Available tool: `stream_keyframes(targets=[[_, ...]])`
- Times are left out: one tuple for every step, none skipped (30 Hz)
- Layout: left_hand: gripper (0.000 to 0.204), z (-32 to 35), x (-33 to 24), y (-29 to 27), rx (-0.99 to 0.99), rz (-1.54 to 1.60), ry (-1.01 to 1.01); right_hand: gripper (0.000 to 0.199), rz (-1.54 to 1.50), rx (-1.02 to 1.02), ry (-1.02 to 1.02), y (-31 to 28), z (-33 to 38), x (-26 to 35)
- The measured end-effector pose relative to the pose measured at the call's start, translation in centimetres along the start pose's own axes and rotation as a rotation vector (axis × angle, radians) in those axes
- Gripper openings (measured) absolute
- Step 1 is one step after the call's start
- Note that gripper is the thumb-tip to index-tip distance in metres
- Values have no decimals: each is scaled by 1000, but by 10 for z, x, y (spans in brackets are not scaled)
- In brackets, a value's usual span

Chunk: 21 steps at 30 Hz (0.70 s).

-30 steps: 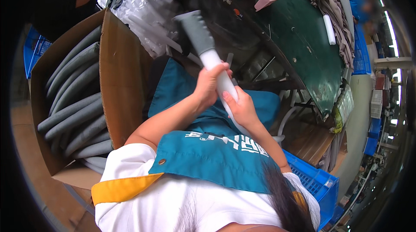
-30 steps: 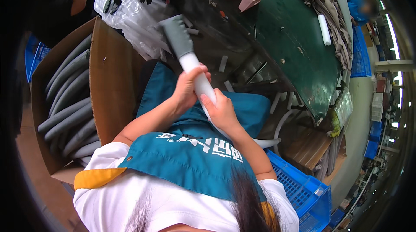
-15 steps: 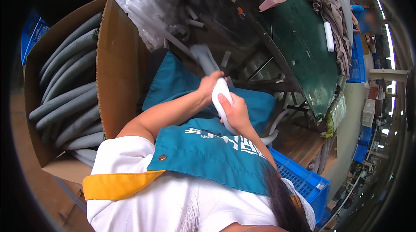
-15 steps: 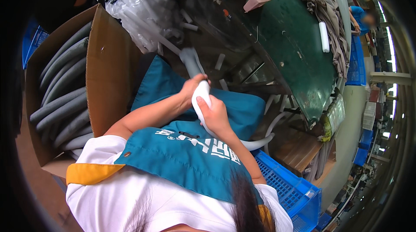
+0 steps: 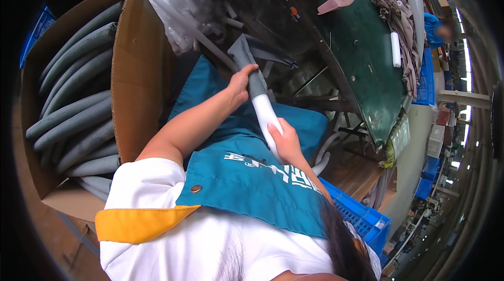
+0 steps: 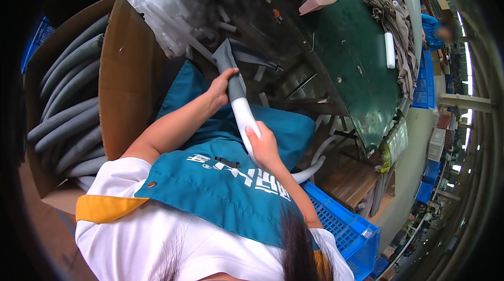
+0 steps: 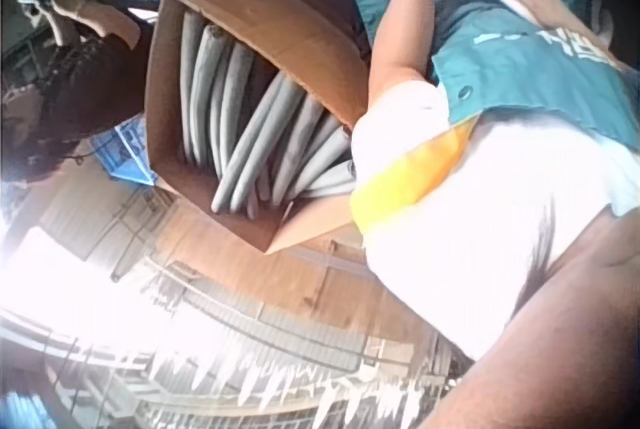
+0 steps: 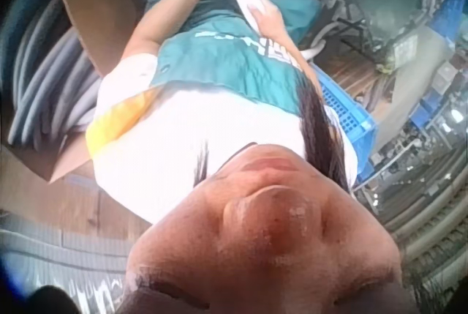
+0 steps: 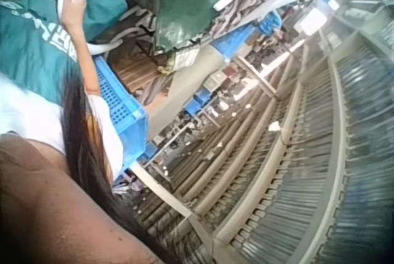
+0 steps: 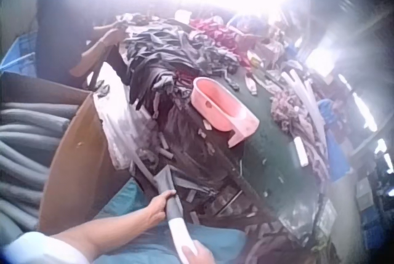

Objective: The person slides gray fabric sleeves onto white foam rollers, ties the open ends with string, and trims the excess with scissors. The finished rollers are placed into a cardboard box. The person repeats this process for multiple rollers.

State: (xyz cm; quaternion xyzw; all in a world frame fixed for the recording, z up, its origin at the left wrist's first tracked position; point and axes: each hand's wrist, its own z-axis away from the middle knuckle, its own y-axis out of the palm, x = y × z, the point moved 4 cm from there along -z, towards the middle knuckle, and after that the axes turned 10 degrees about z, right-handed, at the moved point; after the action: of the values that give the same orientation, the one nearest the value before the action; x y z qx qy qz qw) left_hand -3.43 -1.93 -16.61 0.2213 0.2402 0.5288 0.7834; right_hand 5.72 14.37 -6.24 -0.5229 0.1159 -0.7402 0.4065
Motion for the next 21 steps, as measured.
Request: stream_keyframes(targets=[[37,14,12,3,14,-22,-4,36,-19,-7,27,3,-3,-6],[36,26,25,3,26,-39,-6,35,-75,8,80,5,-6,-6],[32,24,44,-1,85,-51,-87,34,-131,20,130,8,-9,-2],[28,17,62,-8,145,-63,-168,33,-187,31,181,9,-12,0],[26,17,63,-7,127,-38,-209,33,-264,23,195,9,-15,-1],[27,16,60,-6,123,-54,-184,33,-272,24,199,8,-15,-1],[29,14,54,-4,119,-70,-160,33,-279,24,203,8,-15,-2],[30,14,44,3,117,-87,-130,33,-287,24,202,6,-15,-4],[38,11,27,8,138,-58,-139,34,-203,-5,89,3,-14,-2],[42,1,7,13,147,-6,-72,34,-117,-35,-22,1,-11,0],[43,-3,-12,16,99,-1,-56,34,-29,-59,-134,0,-7,1],[40,-13,-27,17,105,32,-52,34,61,-81,-244,1,-3,5],[38,-20,-33,14,104,18,-43,35,53,-66,-213,1,-2,7],[37,-20,-36,15,105,2,-35,35,-14,-45,-119,0,-3,10],[35,-19,-32,15,94,29,7,36,-81,-24,-25,-1,-4,15],[36,-13,-21,10,39,-24,76,36,-148,-1,68,0,-6,16],[34,3,-8,13,47,-46,65,37,-188,-2,89,3,-11,15],[33,17,6,14,53,-69,56,37,-231,-2,110,8,-16,12],[32,21,22,13,110,-64,0,37,-268,0,130,11,-19,12],[30,25,35,12,165,-60,-58,37,-288,-5,137,10,-23,12],[28,27,41,10,179,-27,-133,37,-307,-11,144,8,-26,12]])
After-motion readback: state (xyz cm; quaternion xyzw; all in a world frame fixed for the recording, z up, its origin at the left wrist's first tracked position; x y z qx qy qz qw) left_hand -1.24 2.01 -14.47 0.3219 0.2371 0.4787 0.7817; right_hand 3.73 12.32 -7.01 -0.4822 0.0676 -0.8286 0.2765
